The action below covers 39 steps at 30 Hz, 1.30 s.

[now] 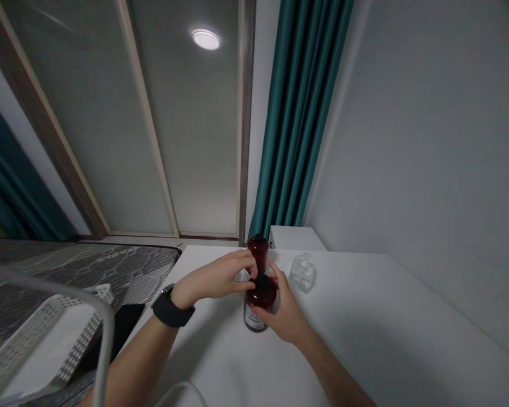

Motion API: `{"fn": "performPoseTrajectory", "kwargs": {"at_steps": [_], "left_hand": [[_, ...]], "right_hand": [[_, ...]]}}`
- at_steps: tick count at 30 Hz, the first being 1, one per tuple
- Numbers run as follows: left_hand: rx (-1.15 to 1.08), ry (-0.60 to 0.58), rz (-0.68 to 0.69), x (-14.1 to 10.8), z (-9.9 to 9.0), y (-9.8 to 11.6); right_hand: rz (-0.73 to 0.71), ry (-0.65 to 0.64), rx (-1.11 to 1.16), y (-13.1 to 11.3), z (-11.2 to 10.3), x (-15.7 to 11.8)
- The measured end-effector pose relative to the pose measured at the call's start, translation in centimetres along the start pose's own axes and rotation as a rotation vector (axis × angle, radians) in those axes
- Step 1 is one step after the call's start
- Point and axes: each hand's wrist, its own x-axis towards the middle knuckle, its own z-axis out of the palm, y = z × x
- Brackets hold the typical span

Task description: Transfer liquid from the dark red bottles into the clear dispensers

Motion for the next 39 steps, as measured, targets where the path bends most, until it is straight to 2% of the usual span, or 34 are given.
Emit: {"fn": "performPoseTrajectory", "kwargs": {"at_steps": [39], "left_hand": [[0.082, 0.015, 0.022, 0.16, 0.39, -0.04]], "right_hand": [[-0.007, 0.010, -0.015, -0.17, 0.07, 0.04]]}}
